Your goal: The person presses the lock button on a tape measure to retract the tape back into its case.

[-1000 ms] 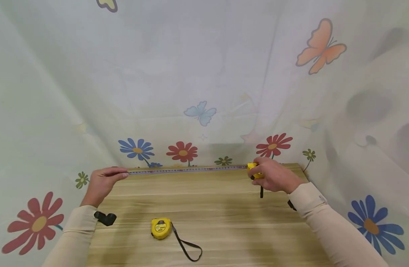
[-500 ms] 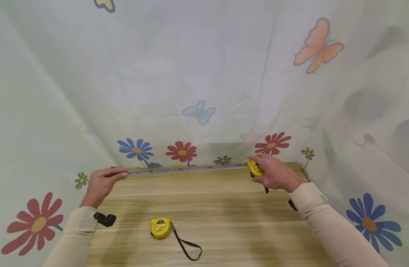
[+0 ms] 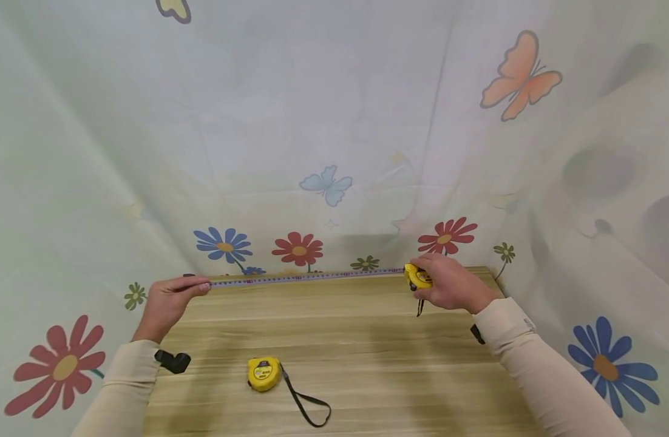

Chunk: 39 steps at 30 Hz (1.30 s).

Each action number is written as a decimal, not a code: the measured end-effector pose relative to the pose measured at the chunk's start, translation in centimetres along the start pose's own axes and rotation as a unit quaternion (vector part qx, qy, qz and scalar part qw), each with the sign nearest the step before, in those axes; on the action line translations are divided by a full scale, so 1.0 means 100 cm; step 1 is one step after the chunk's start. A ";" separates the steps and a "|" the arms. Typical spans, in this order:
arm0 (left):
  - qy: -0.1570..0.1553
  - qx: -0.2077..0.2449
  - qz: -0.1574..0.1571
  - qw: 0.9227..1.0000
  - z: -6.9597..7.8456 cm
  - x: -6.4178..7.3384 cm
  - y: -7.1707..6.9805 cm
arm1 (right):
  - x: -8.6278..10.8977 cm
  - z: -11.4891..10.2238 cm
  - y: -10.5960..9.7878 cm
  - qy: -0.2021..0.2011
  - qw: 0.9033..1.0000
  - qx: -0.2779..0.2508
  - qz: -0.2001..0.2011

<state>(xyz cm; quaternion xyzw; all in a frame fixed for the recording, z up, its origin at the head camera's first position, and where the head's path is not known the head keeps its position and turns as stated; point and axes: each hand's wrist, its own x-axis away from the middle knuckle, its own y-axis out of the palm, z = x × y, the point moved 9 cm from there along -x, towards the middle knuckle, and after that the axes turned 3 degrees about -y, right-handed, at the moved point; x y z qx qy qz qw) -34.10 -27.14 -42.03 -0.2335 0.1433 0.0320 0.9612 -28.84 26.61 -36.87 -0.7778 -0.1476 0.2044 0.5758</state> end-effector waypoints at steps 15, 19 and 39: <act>-0.004 -0.004 0.002 1.000 -0.002 -0.002 -0.003 | -0.006 0.002 0.001 -0.006 1.000 -0.006 -0.005; -0.004 -0.007 0.004 1.000 -0.003 -0.003 -0.002 | -0.007 0.004 0.002 -0.002 1.000 -0.011 -0.008; 0.000 -0.021 0.009 1.000 -0.003 -0.002 0.005 | -0.008 0.001 0.001 0.004 1.000 -0.018 -0.013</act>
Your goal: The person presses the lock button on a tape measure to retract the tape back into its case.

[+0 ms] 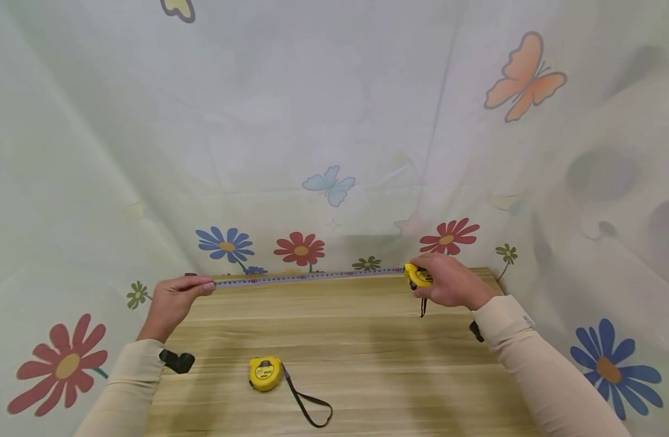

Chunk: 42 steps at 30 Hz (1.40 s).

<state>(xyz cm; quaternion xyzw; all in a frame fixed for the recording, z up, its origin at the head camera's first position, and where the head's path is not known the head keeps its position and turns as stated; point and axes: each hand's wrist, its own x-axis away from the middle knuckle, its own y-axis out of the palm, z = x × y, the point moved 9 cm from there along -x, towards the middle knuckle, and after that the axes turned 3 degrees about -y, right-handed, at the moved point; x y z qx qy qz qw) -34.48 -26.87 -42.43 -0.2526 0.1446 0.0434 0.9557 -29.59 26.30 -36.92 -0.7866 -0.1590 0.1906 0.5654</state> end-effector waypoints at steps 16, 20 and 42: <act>-0.001 0.028 -0.012 1.000 0.011 0.001 0.002 | -0.003 -0.003 -0.003 -0.015 1.000 0.003 0.002; -0.001 0.027 -0.015 1.000 0.012 0.001 0.003 | -0.004 -0.005 -0.003 -0.019 1.000 -0.002 0.001; 0.005 0.027 -0.003 1.000 0.018 0.002 0.006 | -0.005 -0.008 -0.004 -0.025 1.000 0.002 0.003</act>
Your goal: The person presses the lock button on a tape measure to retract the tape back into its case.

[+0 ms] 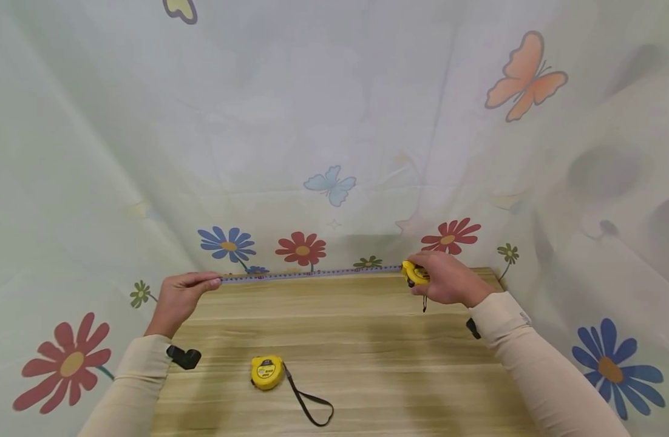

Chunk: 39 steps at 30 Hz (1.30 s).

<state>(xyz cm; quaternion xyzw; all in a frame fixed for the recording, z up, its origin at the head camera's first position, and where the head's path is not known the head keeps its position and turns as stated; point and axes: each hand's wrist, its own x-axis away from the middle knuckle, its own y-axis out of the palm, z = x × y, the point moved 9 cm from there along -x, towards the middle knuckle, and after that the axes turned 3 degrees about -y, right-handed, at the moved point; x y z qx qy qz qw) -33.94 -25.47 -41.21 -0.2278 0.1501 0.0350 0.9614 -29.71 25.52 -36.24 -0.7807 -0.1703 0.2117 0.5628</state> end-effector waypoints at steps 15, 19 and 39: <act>0.007 -0.003 -0.003 1.000 -0.002 0.000 0.002 | -0.003 -0.002 0.004 0.001 1.000 -0.015 -0.010; 0.008 -0.003 -0.007 1.000 -0.002 0.000 0.004 | -0.005 -0.003 0.005 0.002 1.000 -0.017 -0.011; 0.014 -0.003 -0.012 1.000 -0.002 -0.002 0.004 | -0.011 -0.007 0.005 -0.007 1.000 -0.015 -0.026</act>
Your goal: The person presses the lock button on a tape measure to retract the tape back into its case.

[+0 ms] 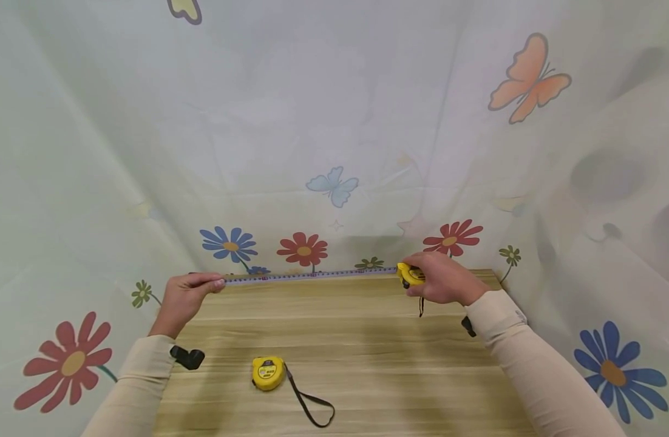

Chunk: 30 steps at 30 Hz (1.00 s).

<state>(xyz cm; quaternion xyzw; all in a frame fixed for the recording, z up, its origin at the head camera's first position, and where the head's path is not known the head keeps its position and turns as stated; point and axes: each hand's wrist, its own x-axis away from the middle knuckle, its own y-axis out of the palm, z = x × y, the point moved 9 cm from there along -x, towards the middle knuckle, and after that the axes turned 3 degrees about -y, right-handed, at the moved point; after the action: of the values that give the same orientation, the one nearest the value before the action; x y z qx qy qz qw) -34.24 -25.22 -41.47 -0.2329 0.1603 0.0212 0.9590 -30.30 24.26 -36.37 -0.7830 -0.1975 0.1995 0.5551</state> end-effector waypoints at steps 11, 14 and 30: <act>-0.009 0.002 -0.002 1.000 0.001 0.000 -0.001 | -0.001 -0.002 0.000 -0.001 1.000 0.000 -0.001; -0.008 0.004 -0.003 1.000 0.001 0.001 0.000 | -0.001 -0.004 0.000 0.001 1.000 -0.001 -0.002; -0.018 0.007 0.004 1.000 0.002 -0.001 0.002 | -0.001 -0.008 -0.002 -0.003 1.000 0.004 0.005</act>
<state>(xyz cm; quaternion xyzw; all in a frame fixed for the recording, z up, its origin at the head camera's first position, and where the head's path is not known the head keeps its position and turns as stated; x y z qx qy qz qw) -34.25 -24.96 -41.33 -0.2254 0.1445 0.0284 0.9631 -29.92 23.62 -35.97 -0.7812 -0.1947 0.2053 0.5564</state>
